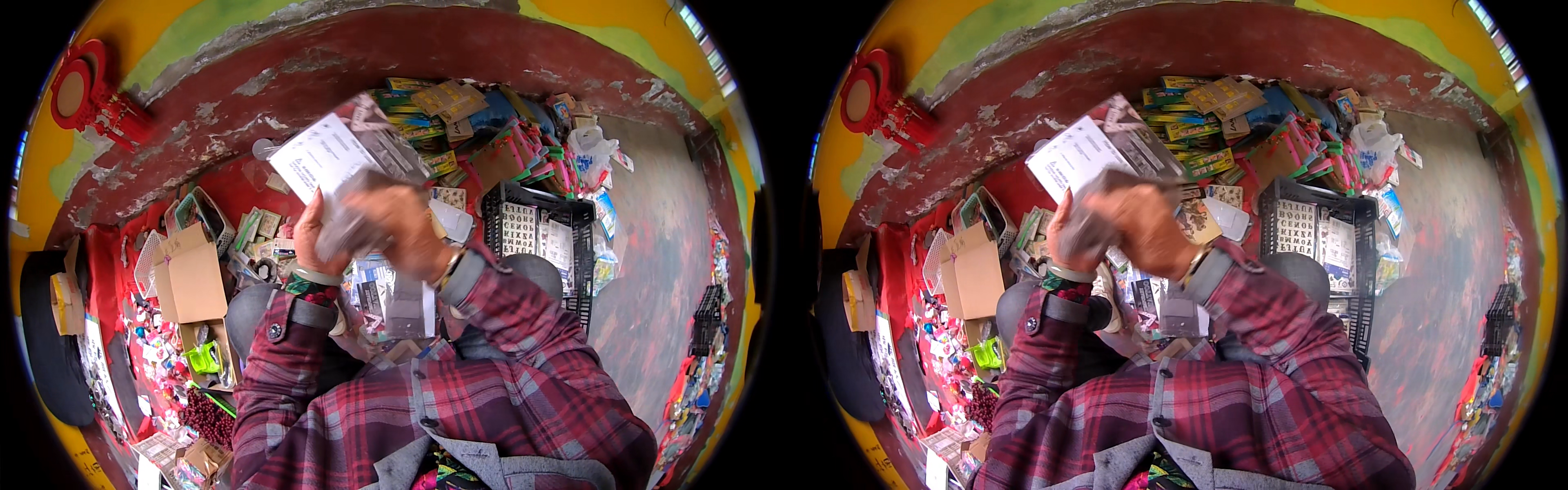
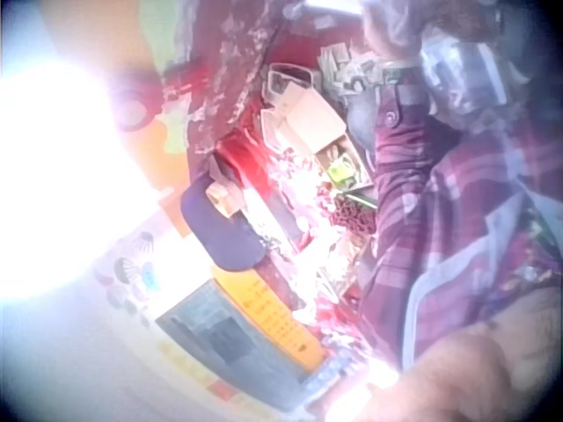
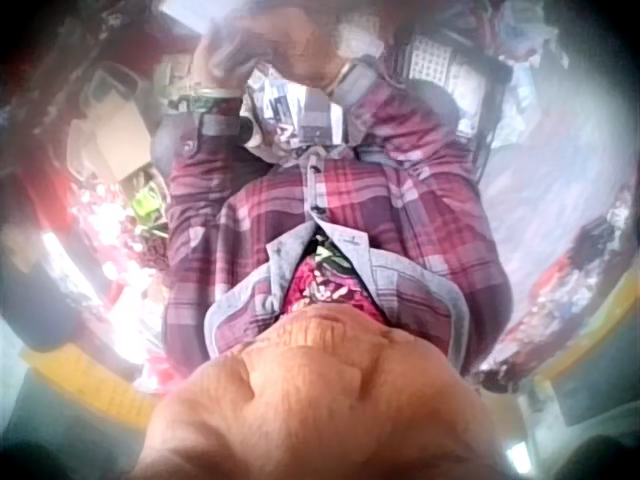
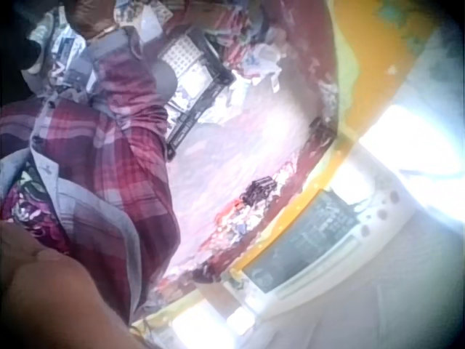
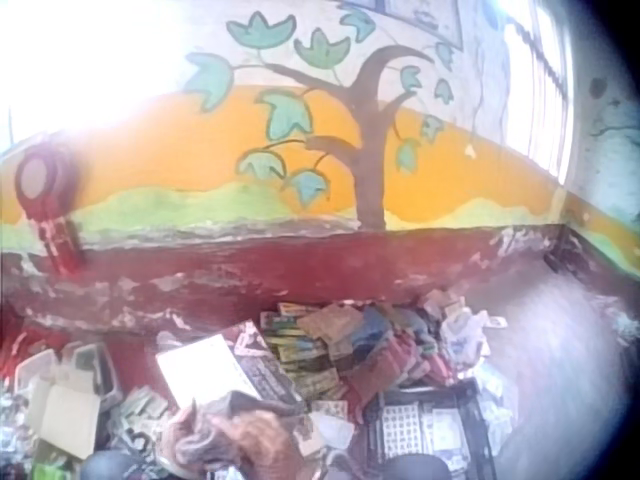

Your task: The person sits on the floor and wipes various sticker sheets and packages with a cloth. They handle items one by one, turning them over to clean both sides, and place them into a black plastic crate.

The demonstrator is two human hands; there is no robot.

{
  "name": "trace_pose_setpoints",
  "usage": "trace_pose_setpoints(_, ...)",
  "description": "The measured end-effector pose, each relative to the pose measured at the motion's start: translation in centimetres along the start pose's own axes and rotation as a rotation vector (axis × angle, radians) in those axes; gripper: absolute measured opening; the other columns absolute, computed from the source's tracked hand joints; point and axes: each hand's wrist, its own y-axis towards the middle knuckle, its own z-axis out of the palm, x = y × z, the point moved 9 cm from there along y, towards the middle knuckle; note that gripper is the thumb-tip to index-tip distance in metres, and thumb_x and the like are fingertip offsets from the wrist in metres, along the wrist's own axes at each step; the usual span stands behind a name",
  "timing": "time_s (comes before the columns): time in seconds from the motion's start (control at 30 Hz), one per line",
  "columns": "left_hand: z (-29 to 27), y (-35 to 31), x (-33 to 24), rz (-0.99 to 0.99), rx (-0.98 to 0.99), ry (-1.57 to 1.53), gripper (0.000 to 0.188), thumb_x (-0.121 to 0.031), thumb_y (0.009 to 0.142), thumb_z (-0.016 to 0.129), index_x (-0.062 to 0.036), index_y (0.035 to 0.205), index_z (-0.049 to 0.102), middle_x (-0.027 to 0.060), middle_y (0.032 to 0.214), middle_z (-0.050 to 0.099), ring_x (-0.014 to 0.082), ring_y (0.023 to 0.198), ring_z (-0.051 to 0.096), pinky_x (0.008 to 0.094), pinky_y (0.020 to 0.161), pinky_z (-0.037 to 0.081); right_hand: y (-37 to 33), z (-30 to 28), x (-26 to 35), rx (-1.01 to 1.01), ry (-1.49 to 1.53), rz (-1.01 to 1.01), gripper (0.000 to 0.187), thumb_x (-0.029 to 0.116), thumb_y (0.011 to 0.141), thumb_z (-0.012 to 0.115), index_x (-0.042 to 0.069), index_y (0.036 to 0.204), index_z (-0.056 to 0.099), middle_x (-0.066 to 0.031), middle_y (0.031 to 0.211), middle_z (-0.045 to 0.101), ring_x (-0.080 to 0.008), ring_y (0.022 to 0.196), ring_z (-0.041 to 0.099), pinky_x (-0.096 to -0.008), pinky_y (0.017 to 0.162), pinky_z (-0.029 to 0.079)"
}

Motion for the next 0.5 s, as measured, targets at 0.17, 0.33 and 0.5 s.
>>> trace_pose_setpoints(0.17, -0.6, -0.1, -0.8, 0.085, 0.086, 0.057, 0.048, -0.037, 0.094, 0.036, 0.0018, 0.12, 0.046, 0.0167, 0.114, 0.055, 0.0277, 0.102, 0.056, 0.0404, 0.091, 0.043, -0.3, 3.8, 0.6, 0.217, -0.113, -0.048, 0.058, 0.021, 0.075, 0.062, 0.008, 0.128, 0.043, -0.0165, 0.13, 0.043, -0.0289, 0.123, 0.038, -0.0428, 0.102, 0.025)
trace_pose_setpoints(0.33, 2.2, -0.6, 0.5, 0.005, 0.088, 0.008, 0.051, -0.037, 0.093, 0.035, -0.0018, 0.131, 0.035, 0.0169, 0.128, 0.045, 0.0326, 0.116, 0.046, 0.0502, 0.101, 0.03, 0.9, 0.3, -2.0, 0.064, -0.287, 0.034, 0.057, 0.023, 0.075, 0.06, 0.007, 0.128, 0.043, -0.0166, 0.128, 0.043, -0.0315, 0.122, 0.038, -0.044, 0.102, 0.024)
trace_pose_setpoints(0.5, 2.7, -0.9, -0.8, 0.127, 0.043, 0.049, 0.052, -0.032, 0.092, 0.039, -0.0041, 0.135, 0.029, 0.0168, 0.133, 0.041, 0.0358, 0.121, 0.041, 0.0548, 0.102, 0.026, 0.0, -2.3, -7.9, -0.15, -0.075, 0.263, 0.041, 0.021, 0.083, 0.052, 0.007, 0.121, 0.048, -0.0177, 0.112, 0.053, -0.0307, 0.104, 0.051, -0.0394, 0.09, 0.037)
